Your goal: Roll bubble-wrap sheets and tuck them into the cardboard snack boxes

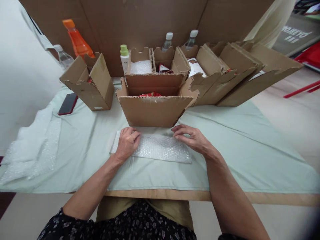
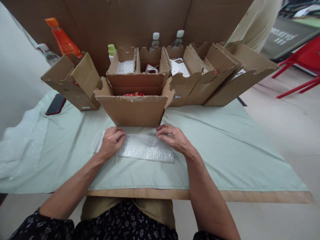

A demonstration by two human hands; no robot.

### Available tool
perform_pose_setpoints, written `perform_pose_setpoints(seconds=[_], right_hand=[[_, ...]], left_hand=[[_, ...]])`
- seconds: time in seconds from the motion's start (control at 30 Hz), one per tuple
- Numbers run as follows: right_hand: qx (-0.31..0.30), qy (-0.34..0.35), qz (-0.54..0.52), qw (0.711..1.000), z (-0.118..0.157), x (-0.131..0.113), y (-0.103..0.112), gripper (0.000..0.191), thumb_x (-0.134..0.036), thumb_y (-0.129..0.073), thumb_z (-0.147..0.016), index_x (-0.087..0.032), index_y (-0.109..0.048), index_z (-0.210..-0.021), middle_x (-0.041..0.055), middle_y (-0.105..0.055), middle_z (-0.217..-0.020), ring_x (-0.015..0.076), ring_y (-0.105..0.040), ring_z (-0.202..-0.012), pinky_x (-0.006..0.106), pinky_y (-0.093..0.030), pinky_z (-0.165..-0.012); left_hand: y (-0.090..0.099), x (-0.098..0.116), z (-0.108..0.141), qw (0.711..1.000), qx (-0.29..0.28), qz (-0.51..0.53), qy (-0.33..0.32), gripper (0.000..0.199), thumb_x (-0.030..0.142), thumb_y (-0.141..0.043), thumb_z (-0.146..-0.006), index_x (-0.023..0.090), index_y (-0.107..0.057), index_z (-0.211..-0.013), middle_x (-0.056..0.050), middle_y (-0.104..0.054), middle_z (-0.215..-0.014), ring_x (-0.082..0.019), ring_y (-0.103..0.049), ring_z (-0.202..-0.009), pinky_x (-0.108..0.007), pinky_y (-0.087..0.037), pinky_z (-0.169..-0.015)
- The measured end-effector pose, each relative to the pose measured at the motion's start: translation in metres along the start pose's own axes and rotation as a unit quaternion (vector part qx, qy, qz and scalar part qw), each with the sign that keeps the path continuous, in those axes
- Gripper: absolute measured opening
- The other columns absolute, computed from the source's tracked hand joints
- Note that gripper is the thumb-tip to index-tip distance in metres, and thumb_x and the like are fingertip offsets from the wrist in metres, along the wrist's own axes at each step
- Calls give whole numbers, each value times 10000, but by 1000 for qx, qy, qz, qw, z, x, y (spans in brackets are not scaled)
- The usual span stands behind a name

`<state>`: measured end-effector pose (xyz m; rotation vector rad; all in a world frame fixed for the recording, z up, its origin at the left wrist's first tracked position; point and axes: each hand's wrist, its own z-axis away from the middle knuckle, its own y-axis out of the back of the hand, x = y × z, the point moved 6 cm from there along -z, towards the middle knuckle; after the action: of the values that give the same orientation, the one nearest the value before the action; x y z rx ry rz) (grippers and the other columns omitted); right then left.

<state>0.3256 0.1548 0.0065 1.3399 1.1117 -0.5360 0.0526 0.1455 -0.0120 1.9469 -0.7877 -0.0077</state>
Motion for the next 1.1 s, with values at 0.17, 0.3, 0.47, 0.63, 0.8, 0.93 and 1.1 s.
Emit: perform_pose_setpoints(seconds=[0.17, 0.3, 0.47, 0.63, 0.8, 0.93, 1.1], right_hand=[[29, 25, -46, 998, 3, -15, 9, 175, -414, -712, -865, -251, -754, -813, 63, -730, -954, 228, -664, -947, 427, -519, -945], [-4, 27, -77, 997, 6, -20, 6, 246, -484, -731, -854, -245, -743, -799, 62, -719, -889, 227, -652, -882, 414, -520, -874], [-7, -7, -123, 992, 10, -18, 8, 276, -493, -728, -869, -219, -717, -837, 59, -724, -898, 210, -652, -885, 377, -512, -864], [34, -26, -169, 985, 11, -18, 14, 319, -512, -750, -850, -197, -701, -849, 72, -736, -927, 198, -669, -864, 374, -537, -867], [-41, -20, -214, 976, 17, -29, 13, 341, -521, -768, -844, -186, -704, -841, 69, -763, -878, 191, -709, -838, 347, -569, -819], [-270, -61, -250, 928, 28, -32, -11, 469, -568, -801, -797, -172, -738, -1038, 93, -795, -966, 214, -757, -851, 318, -595, -748], [-365, -133, -227, 893, 29, -16, -39, 630, -651, -730, -826, -171, -704, -1233, 119, -791, -1033, 218, -774, -808, 245, -568, -566]], left_hand=[[14, 12, -2, 997, -2, 71, -21, 343, 210, -587, -892, 208, -690, -1219, -103, -702, -1235, -268, -640, -1153, -465, -483, -1037], [12, 23, -4, 993, -44, 101, -50, 347, 231, -590, -867, 214, -695, -1198, -86, -739, -1099, -277, -642, -1141, -497, -471, -1061], [8, 12, -6, 990, -109, 85, -36, 214, 297, -600, -877, 222, -735, -1025, -46, -736, -850, -233, -661, -868, -497, -480, -1023], [38, -15, -5, 985, -162, 56, 7, 185, 384, -621, -872, 229, -712, -919, -19, -763, -860, -211, -691, -815, -540, -411, -1110], [99, -3, 7, 993, -120, -9, -19, 205, 347, -550, -951, 237, -677, -834, -4, -741, -810, -196, -678, -783, -533, -402, -1123], [116, 19, 39, 973, -221, -39, -53, 191, 361, -553, -965, 261, -705, -906, -16, -756, -928, -221, -699, -904, -555, -369, -1150], [120, 10, 82, 936, -351, -26, -3, 418, 637, -658, -873, 270, -751, -1050, -45, -790, -992, -279, -733, -916, -498, -525, -984]])
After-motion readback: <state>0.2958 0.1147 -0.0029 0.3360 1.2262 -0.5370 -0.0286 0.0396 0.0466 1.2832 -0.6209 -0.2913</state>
